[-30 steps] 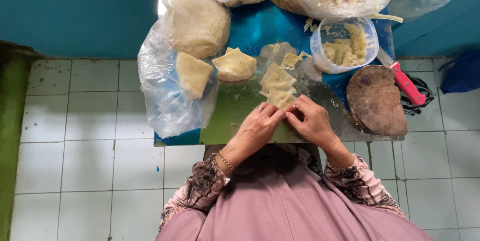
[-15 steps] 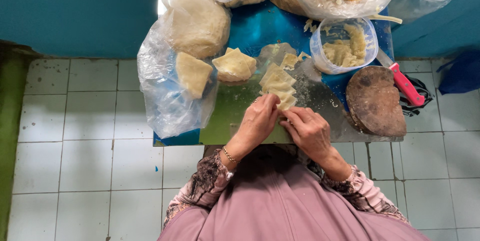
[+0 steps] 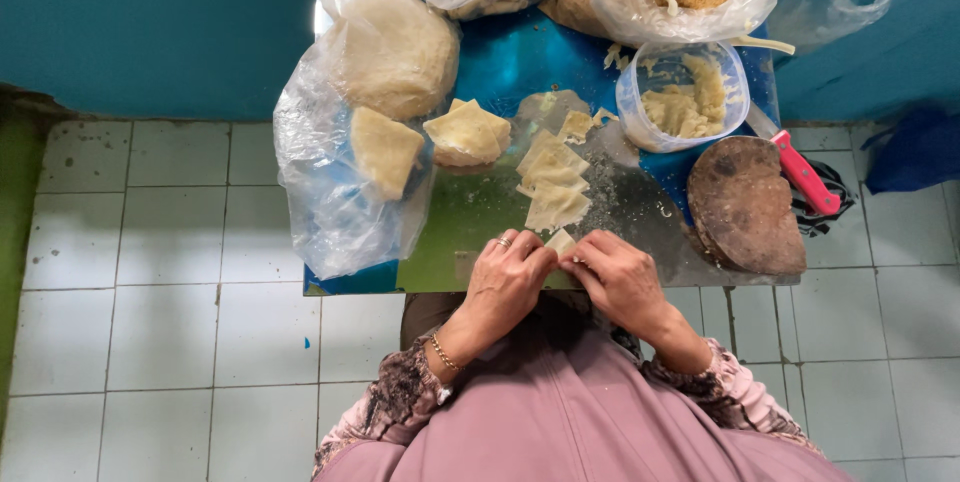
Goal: The person pinches and folds small triangular dough wrappers by hand, sealing their edges one at a time, and places the finished pastries in a row on the table. They occasionally reach into a plastic bag of brown filling and add a portion to a wrapper before folding it closed.
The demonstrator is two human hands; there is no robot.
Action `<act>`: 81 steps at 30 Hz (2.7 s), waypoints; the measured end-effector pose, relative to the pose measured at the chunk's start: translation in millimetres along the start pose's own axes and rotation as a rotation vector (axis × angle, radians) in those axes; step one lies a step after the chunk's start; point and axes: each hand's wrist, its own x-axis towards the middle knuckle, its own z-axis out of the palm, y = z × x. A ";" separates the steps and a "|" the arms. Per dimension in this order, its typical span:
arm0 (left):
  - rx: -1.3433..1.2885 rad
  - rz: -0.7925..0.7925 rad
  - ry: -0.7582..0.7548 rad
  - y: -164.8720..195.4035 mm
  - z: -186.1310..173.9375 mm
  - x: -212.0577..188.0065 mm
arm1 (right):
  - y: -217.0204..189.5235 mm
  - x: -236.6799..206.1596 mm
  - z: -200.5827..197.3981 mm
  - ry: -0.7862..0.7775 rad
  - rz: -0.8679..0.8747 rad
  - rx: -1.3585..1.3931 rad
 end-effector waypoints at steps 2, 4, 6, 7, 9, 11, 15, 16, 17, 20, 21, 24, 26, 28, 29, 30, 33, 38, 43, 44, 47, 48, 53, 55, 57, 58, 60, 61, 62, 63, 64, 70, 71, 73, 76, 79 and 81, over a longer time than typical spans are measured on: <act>0.003 -0.024 -0.040 4.1 -1.9 -3.2 | -0.6 -4.4 -0.7 -0.050 0.119 0.131; -0.019 -0.053 -0.036 5.7 -2.0 -2.1 | 0.8 -5.0 0.3 -0.071 0.219 0.218; -0.035 -0.078 -0.035 5.1 -1.0 3.0 | 2.5 -4.4 1.6 -0.070 0.283 0.263; -0.041 -0.092 -0.039 4.6 -0.9 5.6 | 2.8 -4.3 2.5 -0.060 0.301 0.269; -0.052 -0.116 -0.041 5.2 -0.9 8.9 | 1.7 -5.7 4.3 -0.029 0.326 0.277; -0.061 -0.132 -0.033 5.9 -1.0 11.9 | -1.0 -8.6 6.0 0.017 0.337 0.276; -0.080 -0.181 -0.028 6.3 -0.3 14.6 | -7.7 -18.3 10.3 0.176 -0.003 0.005; -0.066 -0.173 -0.031 6.1 0.5 15.2 | -8.8 -20.6 11.5 0.197 -0.043 -0.047; -0.052 -0.170 -0.033 5.9 1.3 15.4 | -9.8 -22.7 12.5 0.214 -0.085 -0.097; -0.032 -0.205 -0.024 6.6 6.3 16.7 | -10.4 -25.4 15.7 0.199 -0.036 -0.104; -0.038 -0.186 0.003 6.8 7.3 15.8 | -10.0 -25.3 16.4 0.197 0.000 -0.109; -0.071 -0.087 0.078 5.9 8.3 11.9 | -7.8 -23.0 17.0 0.205 0.069 -0.125; -0.113 0.023 0.115 2.5 4.4 5.0 | -7.0 -21.2 16.0 0.216 0.061 -0.128; -0.041 0.048 0.057 1.5 2.3 -1.5 | -7.5 -20.0 15.2 0.219 0.066 -0.134; -0.003 0.057 0.029 1.3 1.8 -3.8 | -8.3 -19.7 14.8 0.218 0.066 -0.135; -0.005 0.036 0.022 0.7 2.3 -4.2 | -9.2 -19.3 14.8 0.222 0.055 -0.148; -0.028 -0.026 -0.001 0.4 3.5 -2.5 | -12.6 -18.9 15.0 0.245 0.018 -0.148; -0.067 -0.063 -0.018 -1.6 1.8 7.0 | -12.4 -15.4 13.8 0.232 -0.008 -0.079; -0.056 -0.032 -0.012 -1.0 -1.1 3.7 | -9.7 -11.6 12.0 0.225 0.034 -0.076; -0.045 -0.027 -0.016 -0.1 -1.5 1.0 | -10.0 -11.9 11.6 0.216 0.053 -0.072; -0.029 -0.044 -0.053 0.3 -2.3 -4.1 | -11.7 -14.3 10.3 0.169 0.035 -0.075; -0.020 -0.042 -0.048 1.0 -2.2 -4.8 | -12.5 -15.1 10.1 0.174 0.017 -0.075; -0.034 -0.042 -0.030 2.4 -3.7 -4.0 | -12.9 -16.4 9.2 0.187 -0.003 -0.081; -0.051 0.020 0.016 2.7 -4.8 -5.5 | -11.8 -15.7 9.8 0.191 0.017 -0.101; -0.026 0.062 0.026 1.3 -4.6 -5.9 | -11.5 -15.3 11.3 0.209 0.027 -0.114; 0.007 0.065 0.017 0.5 -3.6 -5.6 | -11.7 -15.5 12.5 0.217 0.021 -0.118; 0.045 0.052 -0.002 -0.4 -1.8 -5.3 | -12.6 -16.4 14.4 0.246 -0.018 -0.148; 0.048 0.040 -0.014 -1.3 -0.8 -3.9 | -13.7 -17.6 15.3 0.270 -0.048 -0.176; 0.049 0.027 -0.027 -1.9 -0.1 -2.5 | -14.5 -18.8 15.9 0.294 -0.078 -0.204; 0.029 0.007 -0.033 -2.7 0.3 -0.3 | -14.9 -19.5 16.7 0.298 -0.102 -0.189; 0.009 -0.013 -0.038 -2.9 0.4 1.8 | -14.9 -20.3 17.0 0.301 -0.125 -0.175; -0.085 0.005 0.018 -2.4 -7.3 6.0 | -7.1 -14.5 14.6 0.245 -0.082 -0.184; -0.070 0.020 0.014 -1.8 -8.1 5.3 | -6.7 -12.8 14.4 0.252 -0.082 -0.183; 0.021 0.028 0.006 -0.9 -7.7 4.5 | -7.6 -9.7 14.1 0.252 -0.082 -0.201; 0.069 0.030 0.043 -0.2 -4.3 3.9 | -11.2 -6.5 13.8 0.273 -0.076 -0.204; 0.059 0.003 0.050 -1.2 0.1 4.9 | -13.3 -6.3 12.2 0.304 -0.071 -0.162; 0.056 -0.023 0.043 -2.5 2.3 6.1 | -12.9 -6.8 11.8 0.290 -0.067 -0.169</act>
